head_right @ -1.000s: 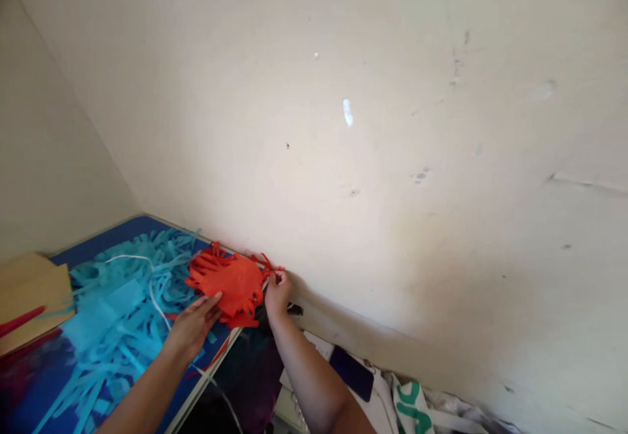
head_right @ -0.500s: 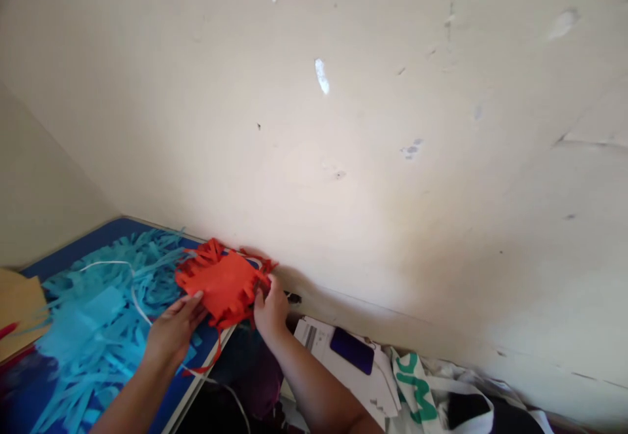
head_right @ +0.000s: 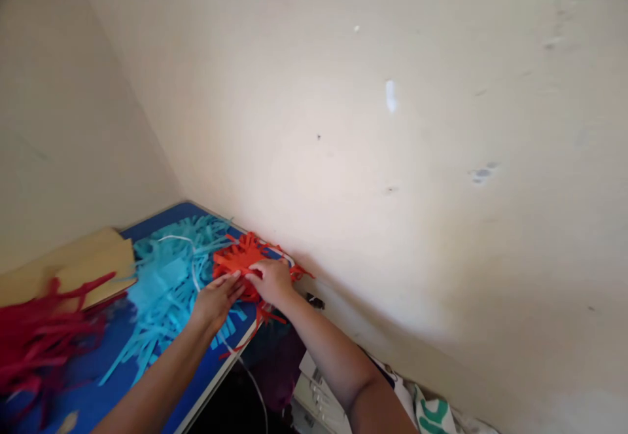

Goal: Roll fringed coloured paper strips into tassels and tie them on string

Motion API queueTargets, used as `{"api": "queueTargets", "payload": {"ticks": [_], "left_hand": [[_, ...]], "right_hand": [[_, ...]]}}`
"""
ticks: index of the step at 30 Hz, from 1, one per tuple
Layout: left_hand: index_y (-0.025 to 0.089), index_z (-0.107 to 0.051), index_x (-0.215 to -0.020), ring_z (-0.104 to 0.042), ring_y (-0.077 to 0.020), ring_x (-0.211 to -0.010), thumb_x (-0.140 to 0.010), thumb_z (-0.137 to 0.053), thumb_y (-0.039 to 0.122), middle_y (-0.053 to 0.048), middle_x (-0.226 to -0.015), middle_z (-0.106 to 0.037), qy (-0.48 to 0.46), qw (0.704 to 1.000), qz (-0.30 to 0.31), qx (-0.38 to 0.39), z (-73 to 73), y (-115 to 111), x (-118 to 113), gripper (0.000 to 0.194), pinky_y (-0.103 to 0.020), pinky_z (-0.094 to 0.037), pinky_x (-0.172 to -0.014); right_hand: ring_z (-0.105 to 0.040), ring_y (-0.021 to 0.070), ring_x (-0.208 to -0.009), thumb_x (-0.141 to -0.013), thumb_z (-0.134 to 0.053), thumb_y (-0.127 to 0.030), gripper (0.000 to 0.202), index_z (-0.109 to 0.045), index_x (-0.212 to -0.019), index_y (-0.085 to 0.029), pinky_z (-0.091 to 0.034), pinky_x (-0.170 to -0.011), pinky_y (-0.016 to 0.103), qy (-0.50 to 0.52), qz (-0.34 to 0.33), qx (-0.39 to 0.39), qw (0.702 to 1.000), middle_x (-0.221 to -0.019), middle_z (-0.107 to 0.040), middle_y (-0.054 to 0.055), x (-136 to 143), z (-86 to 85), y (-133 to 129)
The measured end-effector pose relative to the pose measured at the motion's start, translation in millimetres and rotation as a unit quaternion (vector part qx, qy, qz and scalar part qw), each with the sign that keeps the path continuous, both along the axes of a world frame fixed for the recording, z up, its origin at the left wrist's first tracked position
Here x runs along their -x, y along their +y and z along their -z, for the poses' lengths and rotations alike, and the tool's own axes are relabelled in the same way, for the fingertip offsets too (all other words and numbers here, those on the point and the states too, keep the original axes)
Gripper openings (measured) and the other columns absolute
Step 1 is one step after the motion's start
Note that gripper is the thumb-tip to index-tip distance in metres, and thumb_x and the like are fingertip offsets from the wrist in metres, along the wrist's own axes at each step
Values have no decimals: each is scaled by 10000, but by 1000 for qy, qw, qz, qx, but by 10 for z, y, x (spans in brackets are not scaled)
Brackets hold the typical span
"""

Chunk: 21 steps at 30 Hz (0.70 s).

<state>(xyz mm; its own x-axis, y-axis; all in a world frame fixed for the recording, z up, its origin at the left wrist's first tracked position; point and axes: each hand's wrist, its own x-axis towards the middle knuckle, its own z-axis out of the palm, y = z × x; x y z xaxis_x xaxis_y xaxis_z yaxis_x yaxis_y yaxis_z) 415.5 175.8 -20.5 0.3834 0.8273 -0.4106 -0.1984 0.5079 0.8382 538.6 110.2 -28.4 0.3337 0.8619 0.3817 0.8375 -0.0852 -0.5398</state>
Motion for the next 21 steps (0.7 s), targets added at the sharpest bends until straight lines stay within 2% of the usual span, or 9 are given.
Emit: {"api": "queueTargets", "payload": {"ticks": [4, 7, 9, 12, 14, 17, 19, 21], "left_hand": [[163, -604, -1139, -645, -177, -922, -913, -606, 331, -66, -1122, -644, -25, 1000, -8, 17, 10, -6, 63, 282, -371, -573, -779], [158, -603, -1132, -646, -171, -902, -911, -610, 328, -62, -1102, -647, -45, 998, -42, 20, -59, -9, 89, 280, -362, -574, -763], [148, -608, -1106, -647, -161, -869, -905, -621, 323, -54, -1066, -653, -67, 995, -76, 7, -206, 46, 128, 267, -351, -572, -739], [140, -635, -971, -650, -129, -793, -916, -583, 239, -28, -956, -679, -113, 985, -129, -17, -594, 237, 287, 124, -292, -563, -716], [149, -643, -862, -662, -115, -751, -922, -488, 154, -16, -852, -696, -142, 977, -155, -27, -905, 380, 490, 166, -239, -558, -725], [148, -655, -859, -682, -143, -765, -925, -402, 169, -31, -812, -724, -173, 967, -182, -50, -1286, 503, 960, 262, -260, -579, -750], [137, -664, -910, -691, -175, -831, -917, -403, 189, -46, -846, -746, -177, 960, -206, -66, -1427, 491, 1382, 267, -293, -593, -766], [142, -670, -969, -691, -203, -904, -901, -423, 193, -43, -853, -761, -167, 952, -245, -77, -1489, 398, 1876, 261, -307, -601, -765]], "right_hand": [[-665, 172, -860, -953, -553, -331, 210, -748, -912, -267, -424, -820, 259, -17, 0, 24, 1000, -908, -756, -3, -142, -59, 26], [-656, 190, -866, -982, -479, -313, 281, -747, -933, -242, -424, -802, 268, -40, 37, 37, 998, -924, -752, 34, -241, -190, 80], [-649, 209, -904, -993, -437, -303, 313, -740, -986, -223, -423, -813, 285, -59, 69, 43, 995, -989, -745, 68, -300, -273, 144], [-656, 217, -866, -983, -447, -303, 313, -747, -974, -215, -438, -775, 289, -81, 101, 67, 989, -970, -745, 93, -336, -317, 262], [-664, 218, -798, -972, -469, -303, 316, -757, -913, -187, -450, -723, 287, -91, 114, 91, 985, -903, -747, 121, -314, -285, 344], [-676, 219, -769, -962, -487, -261, 313, -751, -857, -130, -462, -685, 282, -104, 131, 120, 979, -866, -738, 173, -253, -214, 451], [-685, 216, -770, -949, -504, -223, 290, -744, -826, -116, -470, -683, 278, -110, 131, 134, 976, -847, -734, 186, -231, -210, 493], [-694, 230, -775, -932, -518, -183, 268, -739, -801, -105, -481, -697, 293, -115, 122, 143, 975, -822, -727, 201, -234, -270, 501]]}}
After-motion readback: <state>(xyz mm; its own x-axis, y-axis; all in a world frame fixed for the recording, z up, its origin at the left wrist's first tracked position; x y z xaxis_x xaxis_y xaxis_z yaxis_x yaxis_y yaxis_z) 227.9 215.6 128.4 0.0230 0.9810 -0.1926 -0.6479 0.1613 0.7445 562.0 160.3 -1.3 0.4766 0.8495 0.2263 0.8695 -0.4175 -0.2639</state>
